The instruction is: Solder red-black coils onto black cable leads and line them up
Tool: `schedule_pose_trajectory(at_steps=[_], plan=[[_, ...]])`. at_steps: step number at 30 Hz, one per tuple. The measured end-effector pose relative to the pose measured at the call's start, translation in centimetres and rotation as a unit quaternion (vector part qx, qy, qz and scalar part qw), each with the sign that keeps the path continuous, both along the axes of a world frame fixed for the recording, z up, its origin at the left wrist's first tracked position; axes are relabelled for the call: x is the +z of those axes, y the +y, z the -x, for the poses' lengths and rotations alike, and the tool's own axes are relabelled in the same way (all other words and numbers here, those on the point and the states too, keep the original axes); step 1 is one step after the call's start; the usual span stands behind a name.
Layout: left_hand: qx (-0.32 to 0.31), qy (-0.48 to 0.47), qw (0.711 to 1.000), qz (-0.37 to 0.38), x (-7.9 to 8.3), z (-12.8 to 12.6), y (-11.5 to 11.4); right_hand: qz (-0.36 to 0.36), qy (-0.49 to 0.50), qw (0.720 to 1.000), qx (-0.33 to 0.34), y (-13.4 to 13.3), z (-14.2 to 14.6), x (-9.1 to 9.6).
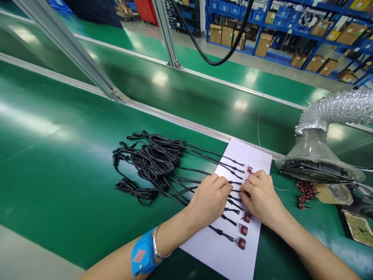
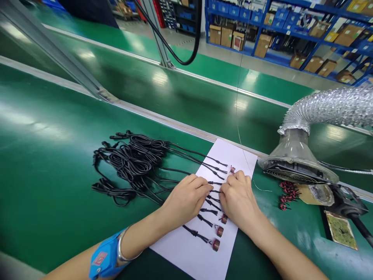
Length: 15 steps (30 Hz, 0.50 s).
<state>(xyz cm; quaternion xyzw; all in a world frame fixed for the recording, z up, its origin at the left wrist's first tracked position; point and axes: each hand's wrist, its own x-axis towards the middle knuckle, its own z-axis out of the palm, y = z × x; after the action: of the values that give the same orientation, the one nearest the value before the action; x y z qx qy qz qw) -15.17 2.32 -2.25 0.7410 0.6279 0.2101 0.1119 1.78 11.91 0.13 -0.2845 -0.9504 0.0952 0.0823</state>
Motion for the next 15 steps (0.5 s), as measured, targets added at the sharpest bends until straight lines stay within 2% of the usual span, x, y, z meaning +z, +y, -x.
schedule_pose_trajectory(at_steps=[6, 8, 9, 10, 12, 15], plan=[[-0.002, -0.006, 1.000, 0.002, -1.3, -0.6, -0.2, -0.005, 0.014, 1.000, -0.008, -0.6, -0.3, -0.5], [0.007, -0.021, 1.000, -0.019, -2.0, -0.6, 0.1, -0.023, 0.023, 0.999, -0.005, -0.1, -0.1, 0.1], [0.007, -0.026, 0.999, -0.033, -2.3, -0.5, 0.3, -0.036, 0.028, 0.999, 0.002, 0.2, 0.2, 1.1], [0.008, -0.030, 0.998, -0.048, -2.4, -0.4, 0.5, -0.054, 0.031, 0.998, 0.013, 0.4, 0.6, 2.4], [0.015, -0.035, 0.997, -0.071, -2.2, -0.2, 0.6, -0.113, 0.040, 0.992, 0.039, 0.6, 2.2, 6.6], [0.037, -0.030, 0.996, -0.079, -1.5, 0.1, 0.3, -0.223, 0.045, 0.969, 0.097, 0.7, 6.9, 15.6]])
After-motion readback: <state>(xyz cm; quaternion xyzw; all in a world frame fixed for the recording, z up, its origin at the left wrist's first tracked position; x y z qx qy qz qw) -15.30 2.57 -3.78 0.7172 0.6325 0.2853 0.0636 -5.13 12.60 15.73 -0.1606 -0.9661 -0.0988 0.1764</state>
